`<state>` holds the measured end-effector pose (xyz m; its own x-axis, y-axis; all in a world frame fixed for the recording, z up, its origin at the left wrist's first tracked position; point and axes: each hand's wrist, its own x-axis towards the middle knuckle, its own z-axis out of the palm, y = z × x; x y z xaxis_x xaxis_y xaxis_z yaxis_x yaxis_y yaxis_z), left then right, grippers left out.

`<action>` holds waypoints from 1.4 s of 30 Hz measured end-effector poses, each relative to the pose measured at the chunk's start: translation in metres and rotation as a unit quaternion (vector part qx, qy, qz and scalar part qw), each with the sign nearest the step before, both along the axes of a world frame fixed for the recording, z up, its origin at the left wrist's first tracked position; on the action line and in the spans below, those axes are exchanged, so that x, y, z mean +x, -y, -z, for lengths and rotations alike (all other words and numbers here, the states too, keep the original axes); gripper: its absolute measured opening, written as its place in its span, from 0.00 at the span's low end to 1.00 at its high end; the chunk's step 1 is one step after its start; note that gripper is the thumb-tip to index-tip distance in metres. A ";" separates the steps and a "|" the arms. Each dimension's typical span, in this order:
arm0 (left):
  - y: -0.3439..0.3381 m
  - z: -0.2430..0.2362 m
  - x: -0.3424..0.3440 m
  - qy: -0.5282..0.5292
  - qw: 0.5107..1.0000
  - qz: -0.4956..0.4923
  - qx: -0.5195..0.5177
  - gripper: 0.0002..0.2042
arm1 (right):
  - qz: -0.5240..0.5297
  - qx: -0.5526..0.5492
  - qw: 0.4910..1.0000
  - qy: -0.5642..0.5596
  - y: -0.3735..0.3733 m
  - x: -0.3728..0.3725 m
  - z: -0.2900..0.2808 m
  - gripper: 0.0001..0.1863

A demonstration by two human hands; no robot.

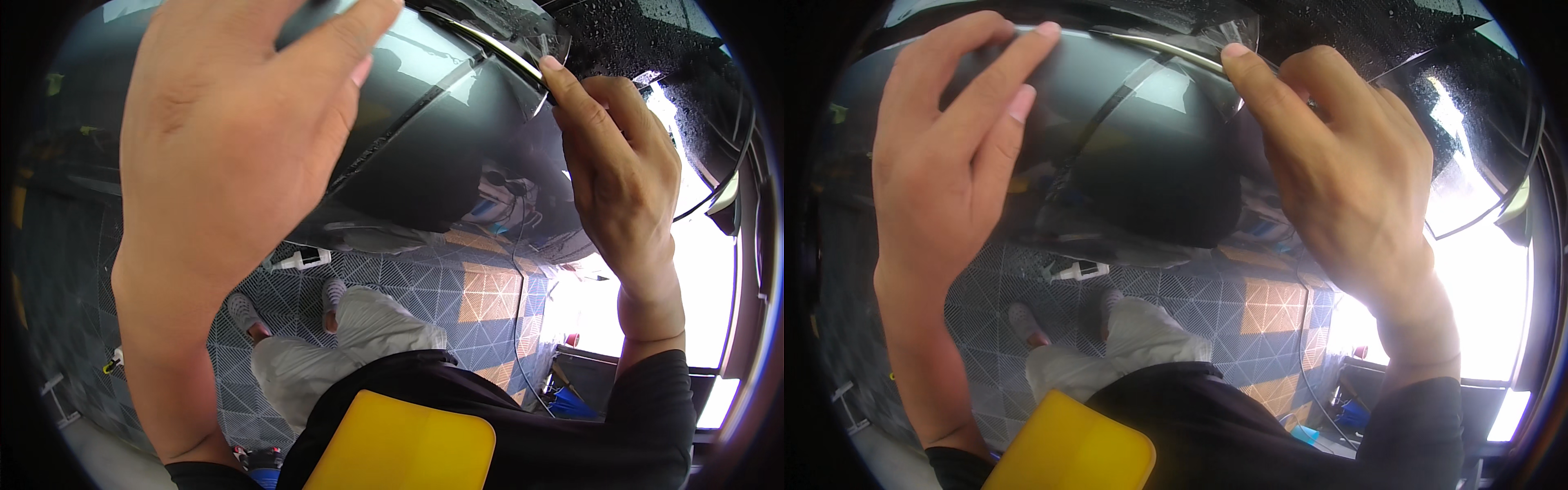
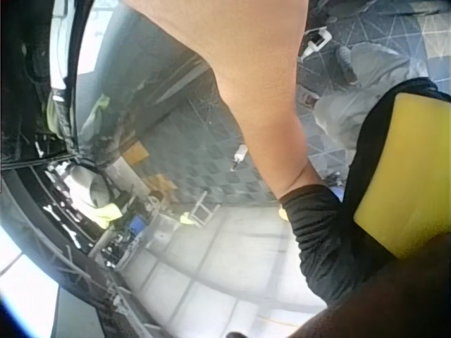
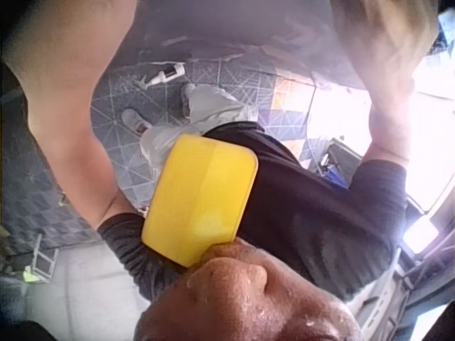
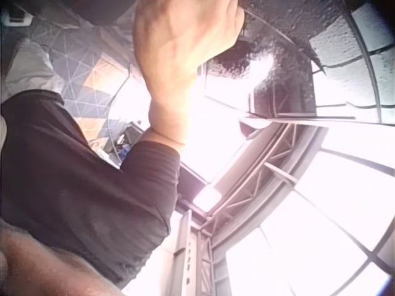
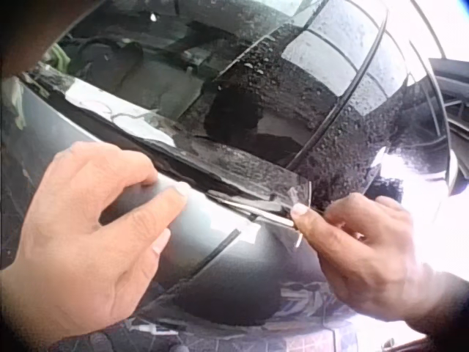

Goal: The person applies a protective film to the front fender of a car. They use a metal squeegee to smooth the film and a yellow squeegee to press it into the edges and crevices. The person also uses a heat gun to warm the film for better adhesion and a cloth to wipe the surface.

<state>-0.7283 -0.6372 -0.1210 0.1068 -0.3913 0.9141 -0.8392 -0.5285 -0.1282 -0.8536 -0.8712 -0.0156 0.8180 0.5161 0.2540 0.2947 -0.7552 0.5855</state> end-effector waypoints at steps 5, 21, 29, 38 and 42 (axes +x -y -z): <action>0.004 -0.002 -0.001 -0.005 1.000 0.004 0.007 0.16 | -0.012 0.016 1.000 -0.001 -0.002 0.004 -0.008 0.22; -0.001 -0.009 0.002 -0.025 0.999 0.000 0.030 0.17 | 0.002 -0.001 1.000 -0.014 0.020 -0.006 -0.008 0.21; -0.008 -0.014 0.007 -0.038 0.998 0.004 0.059 0.17 | -0.007 0.009 1.000 -0.011 0.023 -0.006 -0.009 0.22; -0.017 -0.027 0.012 -0.063 0.992 0.014 0.110 0.17 | 0.010 0.006 1.000 -0.013 0.021 -0.006 -0.011 0.23; -0.013 -0.023 0.016 -0.105 0.988 0.022 0.114 0.17 | 0.007 0.011 1.000 -0.010 0.024 0.001 -0.009 0.23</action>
<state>-0.7119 -0.6246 -0.0978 0.2635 -0.5930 0.7608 -0.8812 -0.4688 -0.0602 -0.8526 -0.8950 -0.0062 0.8299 0.4996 0.2485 0.2958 -0.7715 0.5633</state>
